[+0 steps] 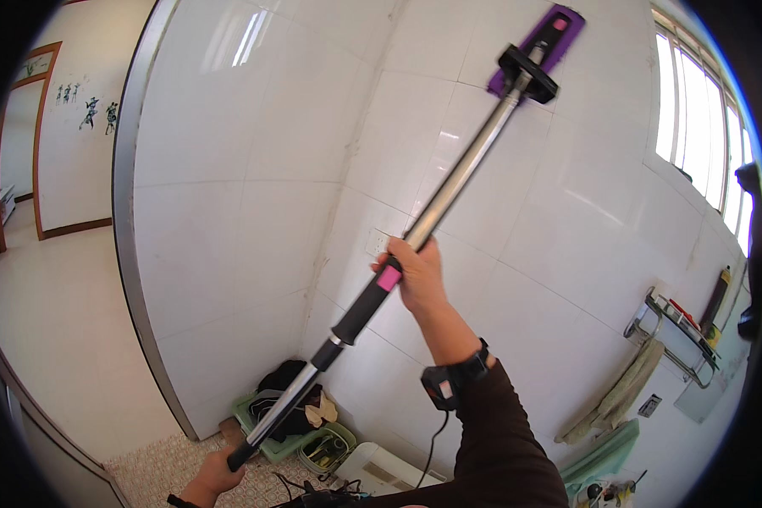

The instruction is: The person uses a long-handled purple microfiber duster to wipe the tiled walls of a bathroom. They clean multiple wall sections, including areas near a window and a mirror, moving the duster in vertical and horizontal strokes.

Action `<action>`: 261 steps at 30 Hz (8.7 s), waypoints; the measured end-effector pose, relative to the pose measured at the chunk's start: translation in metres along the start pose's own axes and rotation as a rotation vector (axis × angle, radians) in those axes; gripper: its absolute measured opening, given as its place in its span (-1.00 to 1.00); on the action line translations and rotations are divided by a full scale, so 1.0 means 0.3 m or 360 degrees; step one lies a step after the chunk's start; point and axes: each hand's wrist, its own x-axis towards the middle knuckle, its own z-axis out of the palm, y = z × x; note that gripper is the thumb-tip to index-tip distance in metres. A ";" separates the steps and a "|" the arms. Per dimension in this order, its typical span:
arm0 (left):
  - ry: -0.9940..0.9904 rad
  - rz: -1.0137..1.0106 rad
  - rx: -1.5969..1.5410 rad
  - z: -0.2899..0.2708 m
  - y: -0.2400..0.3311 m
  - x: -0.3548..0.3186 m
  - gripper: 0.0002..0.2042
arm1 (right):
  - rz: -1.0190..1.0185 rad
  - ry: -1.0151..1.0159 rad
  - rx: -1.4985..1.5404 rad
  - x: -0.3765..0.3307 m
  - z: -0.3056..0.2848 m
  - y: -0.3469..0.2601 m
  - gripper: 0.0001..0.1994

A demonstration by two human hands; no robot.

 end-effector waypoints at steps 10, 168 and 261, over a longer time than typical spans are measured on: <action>-0.0119 0.0284 -0.0137 -0.114 0.035 0.073 -0.61 | -0.0306 0.0145 -0.0216 0.190 -0.128 -0.300 -0.83; 0.1269 0.0486 -0.0639 -0.496 0.942 0.022 -0.41 | -0.0235 -0.0892 0.0549 0.446 0.917 -0.344 -0.64; 0.1175 0.0545 0.0421 -0.603 1.975 0.649 -0.36 | -0.0785 -0.0931 0.0505 0.969 0.427 -0.680 -0.29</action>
